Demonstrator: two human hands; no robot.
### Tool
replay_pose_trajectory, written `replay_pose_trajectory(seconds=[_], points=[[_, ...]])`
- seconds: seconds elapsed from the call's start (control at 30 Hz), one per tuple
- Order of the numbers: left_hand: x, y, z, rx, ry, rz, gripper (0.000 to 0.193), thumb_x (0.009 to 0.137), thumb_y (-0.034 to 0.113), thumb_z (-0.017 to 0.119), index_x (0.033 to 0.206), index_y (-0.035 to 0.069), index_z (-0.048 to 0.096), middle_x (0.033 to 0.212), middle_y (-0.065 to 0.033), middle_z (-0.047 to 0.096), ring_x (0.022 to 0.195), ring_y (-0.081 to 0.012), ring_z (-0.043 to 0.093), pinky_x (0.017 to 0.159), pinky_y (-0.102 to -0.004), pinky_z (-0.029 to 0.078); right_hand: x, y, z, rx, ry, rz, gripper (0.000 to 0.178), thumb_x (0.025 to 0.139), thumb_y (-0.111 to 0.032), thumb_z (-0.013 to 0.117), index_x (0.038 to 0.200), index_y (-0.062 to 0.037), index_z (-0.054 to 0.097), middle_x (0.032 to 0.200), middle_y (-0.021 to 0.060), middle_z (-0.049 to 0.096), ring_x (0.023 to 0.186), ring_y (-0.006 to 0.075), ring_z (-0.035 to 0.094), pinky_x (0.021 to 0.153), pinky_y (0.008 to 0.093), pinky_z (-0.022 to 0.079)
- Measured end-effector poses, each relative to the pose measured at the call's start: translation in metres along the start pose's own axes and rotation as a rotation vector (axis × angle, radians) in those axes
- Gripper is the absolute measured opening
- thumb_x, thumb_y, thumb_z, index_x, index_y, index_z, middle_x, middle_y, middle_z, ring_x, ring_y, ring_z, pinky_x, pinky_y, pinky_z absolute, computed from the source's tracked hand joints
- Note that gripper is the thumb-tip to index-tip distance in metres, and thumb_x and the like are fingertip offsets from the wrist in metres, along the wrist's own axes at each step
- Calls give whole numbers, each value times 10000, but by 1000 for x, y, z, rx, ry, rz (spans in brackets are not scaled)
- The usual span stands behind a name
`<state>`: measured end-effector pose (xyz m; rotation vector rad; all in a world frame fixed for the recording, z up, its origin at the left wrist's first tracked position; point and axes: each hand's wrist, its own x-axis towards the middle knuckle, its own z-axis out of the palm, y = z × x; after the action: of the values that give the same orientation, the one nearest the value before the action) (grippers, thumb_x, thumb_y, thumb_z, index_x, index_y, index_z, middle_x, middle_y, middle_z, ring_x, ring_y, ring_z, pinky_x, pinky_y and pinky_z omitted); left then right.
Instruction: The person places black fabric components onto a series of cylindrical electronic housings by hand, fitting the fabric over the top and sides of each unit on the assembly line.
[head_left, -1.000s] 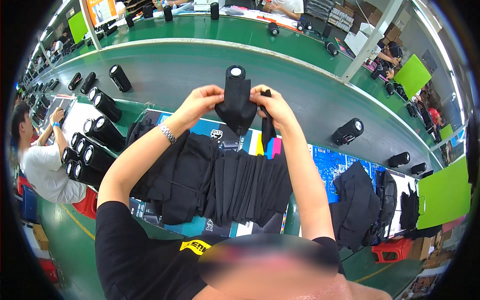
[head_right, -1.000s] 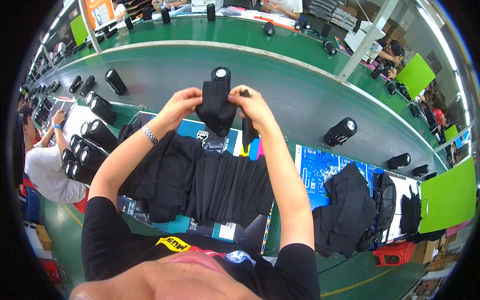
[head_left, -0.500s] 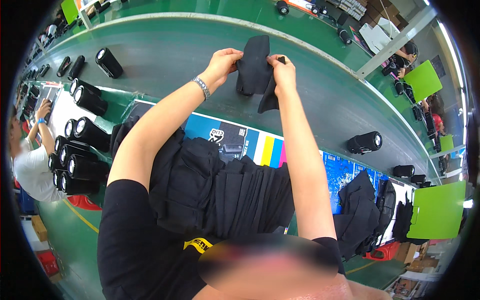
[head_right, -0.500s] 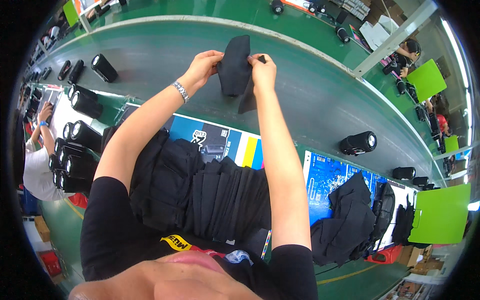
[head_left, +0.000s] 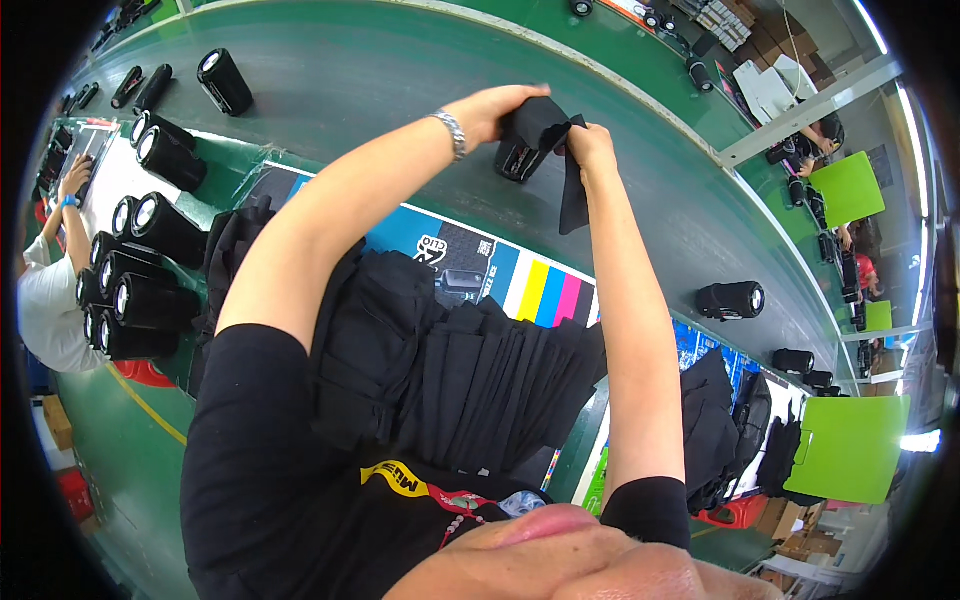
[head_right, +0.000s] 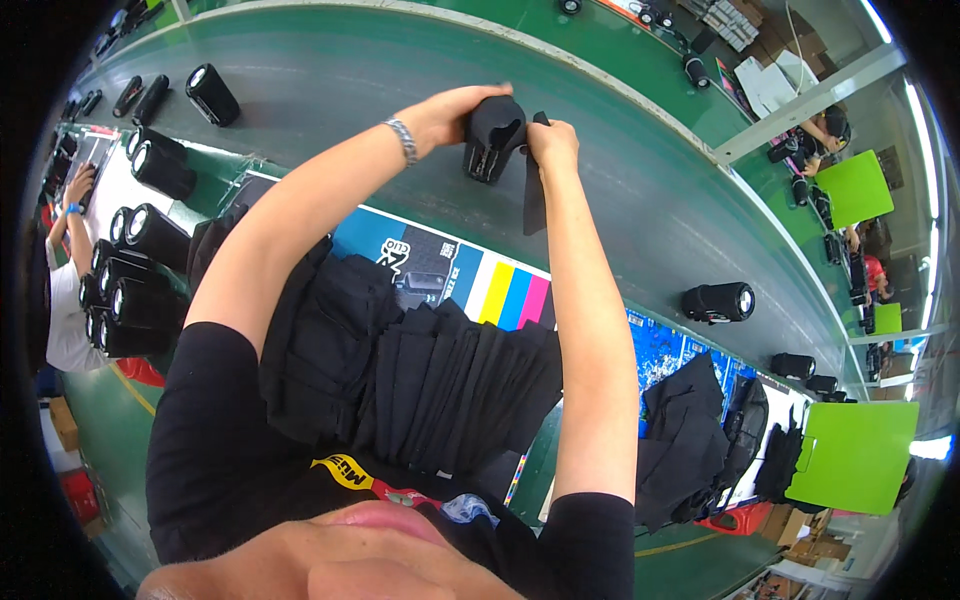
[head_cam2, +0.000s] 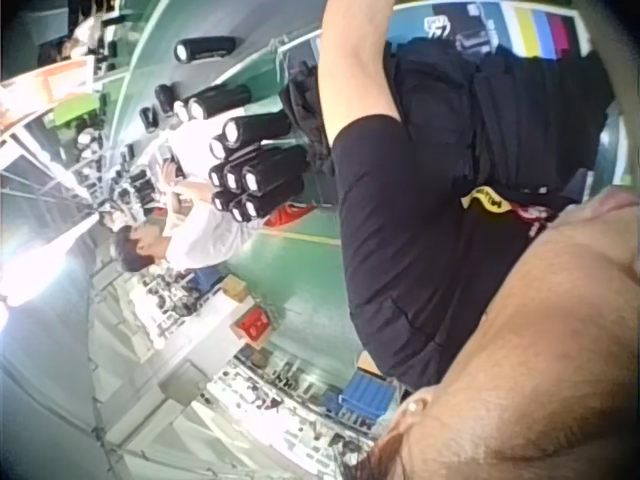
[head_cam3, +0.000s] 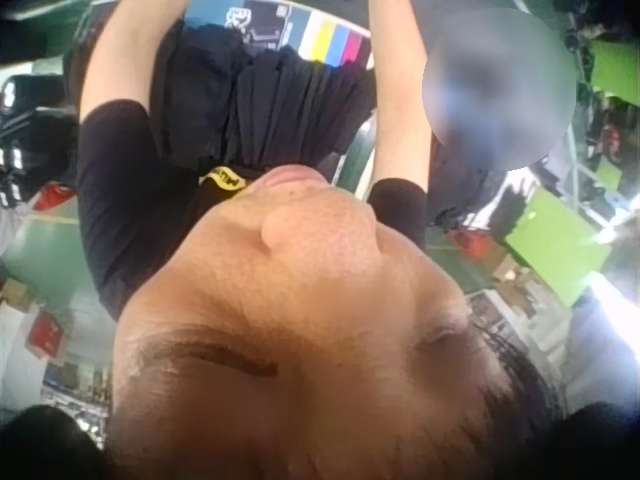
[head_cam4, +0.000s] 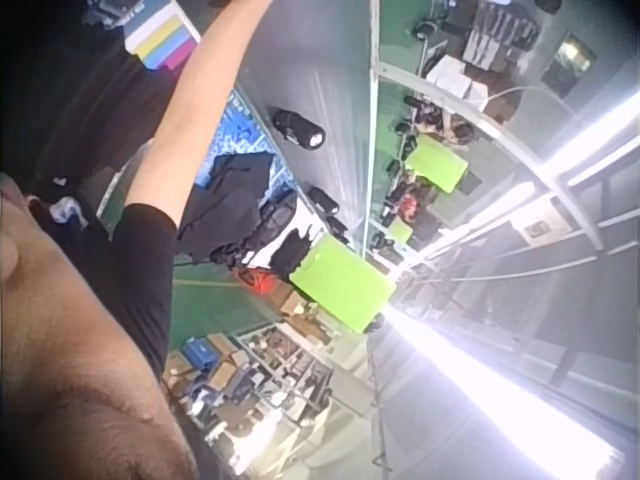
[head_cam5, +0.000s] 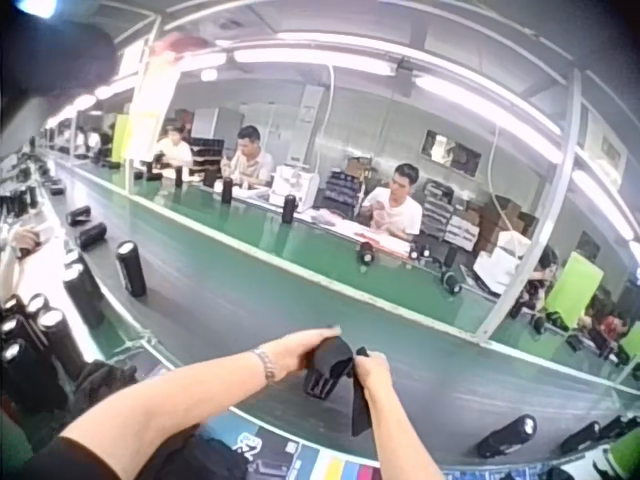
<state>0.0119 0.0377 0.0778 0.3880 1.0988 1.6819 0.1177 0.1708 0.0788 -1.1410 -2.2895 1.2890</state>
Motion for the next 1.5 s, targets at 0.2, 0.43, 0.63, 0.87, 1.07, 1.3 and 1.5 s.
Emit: replay_pose_trajectory(seconds=[0.2,0.43,0.63,0.87,1.07,1.3,1.5], points=[[14,-40,-14,166,244,158,201,873,128,489,868,-4,642,834,-49,638,722,-172,590,692,-297,464,-11,11,-5,-195,51,-47,189,692,-120,577,783,-15,706,733,152,677,721,284,668,676,366,493],[58,-74,-78,1477,442,581,339,944,299,433,1181,128,604,1340,-25,517,1321,-274,366,1064,-568,222,-36,26,25,-361,213,-152,282,749,-245,628,935,-43,692,920,216,671,924,388,636,805,430,496],[74,-90,-123,916,427,964,332,937,330,461,1098,118,660,1247,-83,583,1223,-288,472,1034,-478,306,-37,27,43,-292,183,-158,269,737,-245,649,901,-39,700,923,225,666,936,387,632,809,439,496],[7,-22,4,672,322,789,618,849,554,586,1039,-33,630,878,-93,683,780,-181,648,676,-298,507,-37,63,13,-294,279,-61,286,720,-217,668,928,-23,698,1107,187,611,992,384,605,848,437,486],[-24,11,29,1759,260,843,646,793,556,649,1045,-39,625,875,-122,681,733,-197,658,642,-328,529,-60,51,-3,-300,377,-240,337,770,-304,680,869,18,673,1046,213,619,924,367,633,818,422,498],[-62,-31,34,552,55,409,497,924,350,573,1256,7,435,1081,-106,579,1024,-148,572,890,-317,485,-98,34,-29,926,-95,13,598,763,-515,705,1034,2,573,934,99,649,754,156,643,661,271,477],[-62,-21,48,964,94,562,436,915,394,572,1209,72,598,1155,-65,610,996,-119,559,811,-267,445,-91,58,-58,434,261,-591,674,611,-249,862,1113,31,509,1006,124,622,927,216,610,818,328,488]])
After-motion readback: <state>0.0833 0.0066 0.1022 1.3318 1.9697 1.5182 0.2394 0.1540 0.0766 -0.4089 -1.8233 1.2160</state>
